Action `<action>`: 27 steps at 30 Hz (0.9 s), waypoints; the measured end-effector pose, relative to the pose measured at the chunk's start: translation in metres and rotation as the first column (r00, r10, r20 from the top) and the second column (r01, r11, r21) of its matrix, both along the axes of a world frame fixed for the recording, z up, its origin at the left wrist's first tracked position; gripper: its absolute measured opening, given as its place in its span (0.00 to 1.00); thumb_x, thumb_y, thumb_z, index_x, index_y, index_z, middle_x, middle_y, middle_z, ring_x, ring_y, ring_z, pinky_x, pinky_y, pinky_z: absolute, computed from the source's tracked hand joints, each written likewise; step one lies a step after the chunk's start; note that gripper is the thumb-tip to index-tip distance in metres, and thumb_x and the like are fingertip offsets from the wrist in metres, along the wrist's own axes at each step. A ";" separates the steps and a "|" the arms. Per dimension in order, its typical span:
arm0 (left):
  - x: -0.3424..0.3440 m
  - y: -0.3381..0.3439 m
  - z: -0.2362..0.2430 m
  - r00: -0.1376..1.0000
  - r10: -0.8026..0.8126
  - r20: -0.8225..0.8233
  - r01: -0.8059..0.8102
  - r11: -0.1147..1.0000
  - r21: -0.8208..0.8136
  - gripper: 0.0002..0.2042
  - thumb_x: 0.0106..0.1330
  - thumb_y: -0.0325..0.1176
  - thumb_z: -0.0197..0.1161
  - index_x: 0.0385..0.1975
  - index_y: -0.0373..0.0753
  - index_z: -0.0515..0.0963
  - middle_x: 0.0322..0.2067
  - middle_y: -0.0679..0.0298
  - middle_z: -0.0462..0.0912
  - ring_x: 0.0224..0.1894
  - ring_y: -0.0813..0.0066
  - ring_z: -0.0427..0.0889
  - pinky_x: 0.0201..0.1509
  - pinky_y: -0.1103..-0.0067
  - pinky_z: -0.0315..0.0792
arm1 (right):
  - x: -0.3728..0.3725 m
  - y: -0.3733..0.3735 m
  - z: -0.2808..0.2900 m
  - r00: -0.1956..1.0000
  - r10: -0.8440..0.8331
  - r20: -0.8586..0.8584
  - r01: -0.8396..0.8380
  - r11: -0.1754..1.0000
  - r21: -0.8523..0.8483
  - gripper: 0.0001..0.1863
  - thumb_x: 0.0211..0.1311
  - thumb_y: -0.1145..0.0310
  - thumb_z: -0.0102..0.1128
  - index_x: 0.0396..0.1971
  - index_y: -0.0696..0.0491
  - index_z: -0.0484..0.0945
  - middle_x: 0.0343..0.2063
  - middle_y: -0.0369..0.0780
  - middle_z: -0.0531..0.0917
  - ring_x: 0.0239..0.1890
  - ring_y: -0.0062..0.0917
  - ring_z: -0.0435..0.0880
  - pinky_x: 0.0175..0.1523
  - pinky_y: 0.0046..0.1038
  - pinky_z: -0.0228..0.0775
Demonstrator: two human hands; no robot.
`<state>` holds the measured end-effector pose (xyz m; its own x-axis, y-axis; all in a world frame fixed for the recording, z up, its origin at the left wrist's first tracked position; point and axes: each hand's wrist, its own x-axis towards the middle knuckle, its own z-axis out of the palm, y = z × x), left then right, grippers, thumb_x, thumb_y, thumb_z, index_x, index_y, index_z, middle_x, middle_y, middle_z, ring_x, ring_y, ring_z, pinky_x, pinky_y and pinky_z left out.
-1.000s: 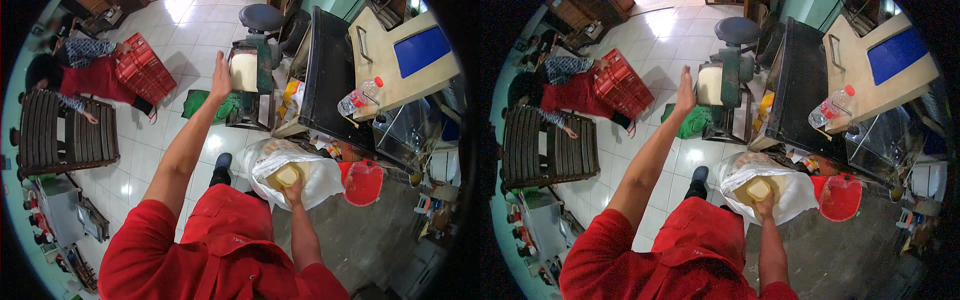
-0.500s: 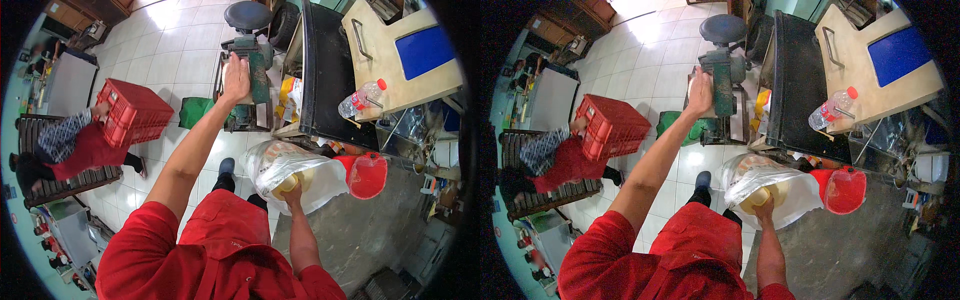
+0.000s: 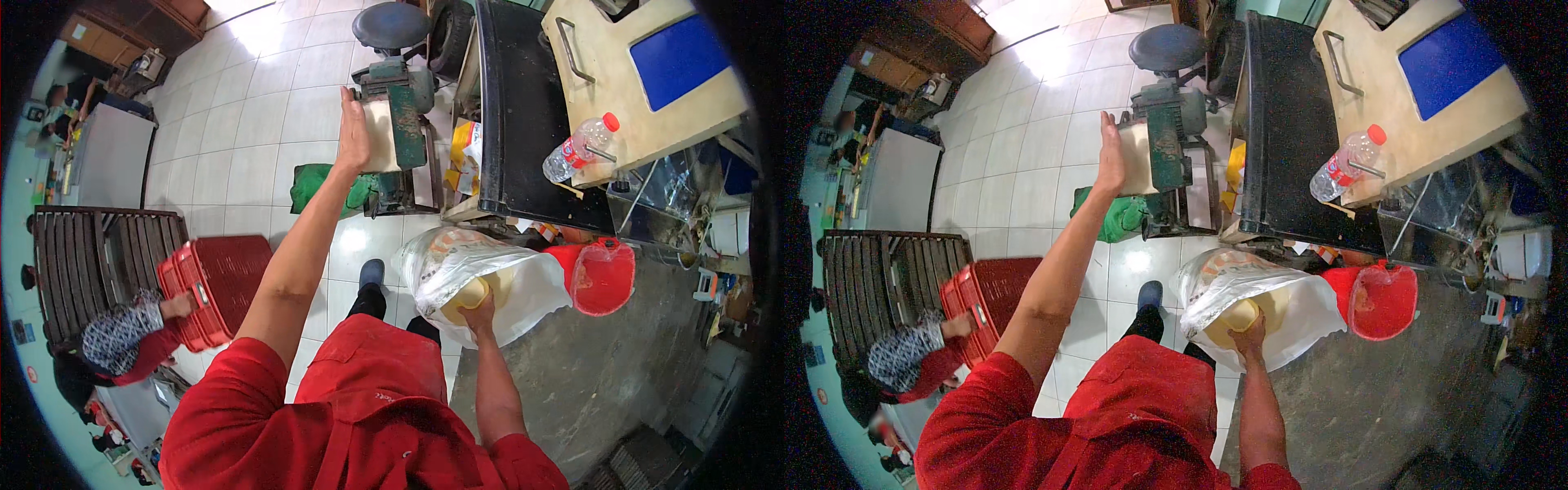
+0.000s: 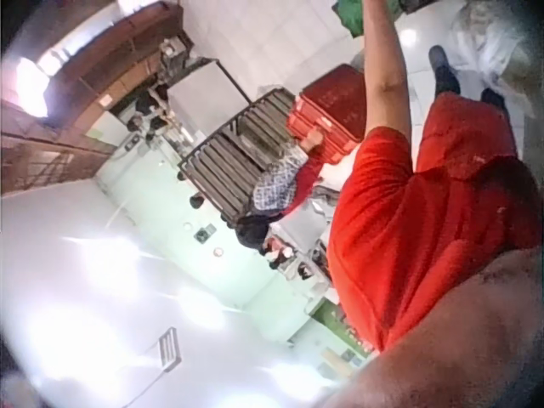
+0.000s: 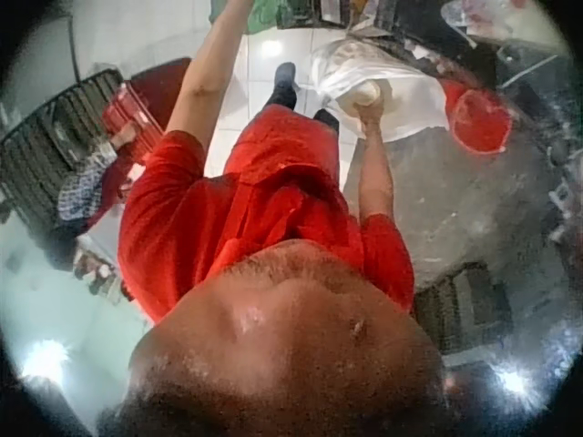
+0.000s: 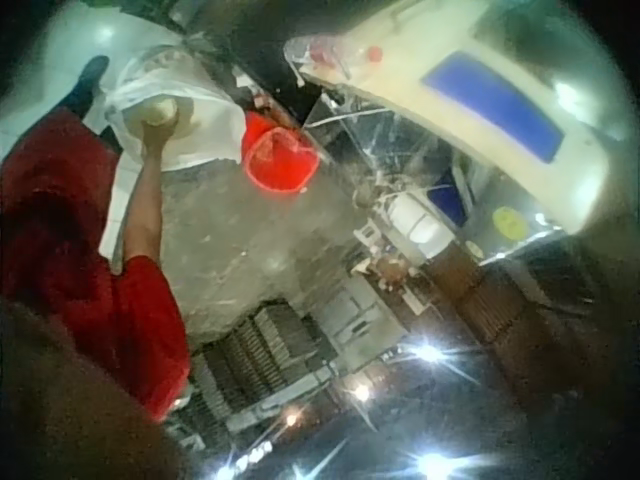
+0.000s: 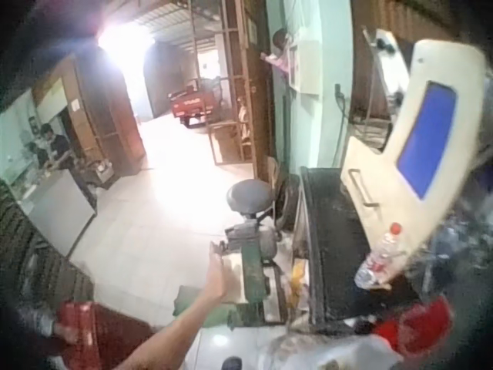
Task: The recorder organizes dough balls on a tray with other workers and then prepares to use a large industrial mixer.
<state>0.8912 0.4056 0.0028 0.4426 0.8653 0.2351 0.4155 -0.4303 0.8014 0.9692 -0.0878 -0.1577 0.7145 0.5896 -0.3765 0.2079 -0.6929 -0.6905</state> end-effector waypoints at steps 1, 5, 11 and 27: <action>-0.002 0.002 -0.001 1.000 0.003 -0.014 -0.003 1.000 0.007 0.36 0.80 0.52 0.30 0.73 0.26 0.40 0.75 0.42 0.43 0.78 0.53 0.43 0.79 0.69 0.40 | 0.000 0.000 0.003 1.000 0.006 0.010 -0.006 1.000 0.001 0.54 0.27 0.72 0.83 0.62 0.55 0.63 0.55 0.48 0.74 0.58 0.43 0.76 0.64 0.37 0.71; 0.010 -0.006 0.005 0.997 -0.055 0.047 0.055 0.998 0.003 0.35 0.80 0.52 0.30 0.74 0.26 0.38 0.75 0.43 0.42 0.78 0.55 0.43 0.79 0.70 0.39 | 0.001 -0.013 -0.007 0.998 -0.054 -0.028 0.056 0.996 0.073 0.53 0.28 0.72 0.83 0.62 0.55 0.64 0.55 0.47 0.75 0.57 0.43 0.76 0.63 0.38 0.71; 0.023 -0.022 0.033 0.976 -0.119 0.183 0.128 0.991 -0.042 0.34 0.79 0.50 0.34 0.74 0.29 0.42 0.75 0.44 0.43 0.78 0.55 0.44 0.78 0.70 0.42 | 0.003 0.006 -0.013 0.996 0.027 0.083 -0.030 0.999 0.032 0.52 0.31 0.75 0.80 0.63 0.54 0.61 0.57 0.49 0.72 0.61 0.47 0.72 0.65 0.41 0.68; 0.010 -0.004 0.081 0.972 -0.180 -0.148 0.230 0.838 0.494 0.31 0.72 0.46 0.57 0.70 0.35 0.61 0.62 0.45 0.73 0.65 0.57 0.72 0.68 0.70 0.64 | -0.021 -0.028 0.047 0.988 0.045 0.149 -0.054 0.997 0.059 0.29 0.53 0.75 0.67 0.57 0.58 0.72 0.50 0.51 0.79 0.44 0.38 0.85 0.47 0.34 0.80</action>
<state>0.9016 0.4011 0.0842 0.6381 0.5249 0.5633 0.3331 -0.8478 0.4126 0.9483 -0.1156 -0.1106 0.7288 0.6448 -0.2302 0.3437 -0.6354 -0.6915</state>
